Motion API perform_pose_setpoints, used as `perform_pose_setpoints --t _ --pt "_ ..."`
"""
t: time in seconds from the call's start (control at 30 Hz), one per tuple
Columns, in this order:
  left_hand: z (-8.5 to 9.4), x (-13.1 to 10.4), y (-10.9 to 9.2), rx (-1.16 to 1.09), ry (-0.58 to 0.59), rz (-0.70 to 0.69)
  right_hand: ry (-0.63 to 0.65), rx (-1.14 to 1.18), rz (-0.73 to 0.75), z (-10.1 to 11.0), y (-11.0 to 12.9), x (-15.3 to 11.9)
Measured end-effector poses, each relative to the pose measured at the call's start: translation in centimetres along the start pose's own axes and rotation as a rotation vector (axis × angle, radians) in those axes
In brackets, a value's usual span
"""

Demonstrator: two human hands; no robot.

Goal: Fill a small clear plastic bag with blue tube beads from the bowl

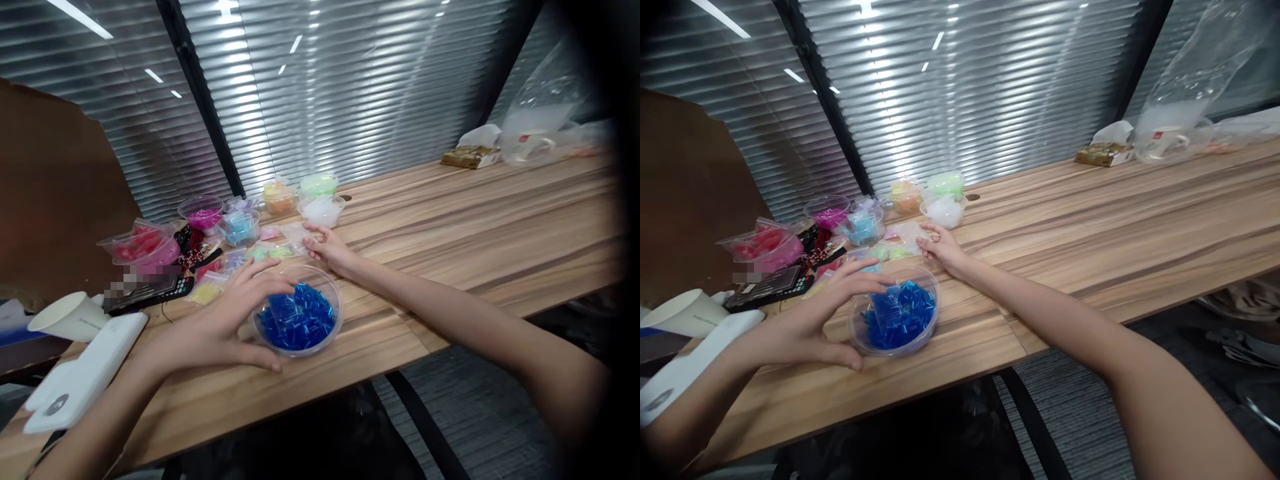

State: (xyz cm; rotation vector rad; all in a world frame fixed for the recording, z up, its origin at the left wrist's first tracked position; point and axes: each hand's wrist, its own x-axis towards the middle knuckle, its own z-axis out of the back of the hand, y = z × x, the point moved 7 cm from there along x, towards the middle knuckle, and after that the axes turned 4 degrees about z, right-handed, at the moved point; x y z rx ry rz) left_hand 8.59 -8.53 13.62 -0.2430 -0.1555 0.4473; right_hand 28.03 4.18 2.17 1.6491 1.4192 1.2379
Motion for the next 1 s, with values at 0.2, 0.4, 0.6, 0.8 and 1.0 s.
perform_pose_setpoints --t 0.2,0.4,0.6,0.8,1.0 --pt "3.1 -2.6 3.6 -0.146 -0.485 0.159 0.155 0.039 -0.007 -3.4 0.8 -1.8" --pt "3.5 2.6 6.0 0.213 -0.379 0.071 0.154 -0.079 0.052 -2.8 -0.1 -1.3" --pt "0.0 11.5 8.4 0.397 0.068 -0.265 0.019 -0.105 0.039 -0.7 -1.4 -0.1" --pt "-2.1 14.4 9.1 0.491 0.082 -0.235 -0.108 -0.103 0.069 0.5 -1.2 0.3" --pt "-2.7 13.9 8.8 0.512 0.028 -0.238 -0.114 -0.117 0.092 0.5 -1.3 0.4"
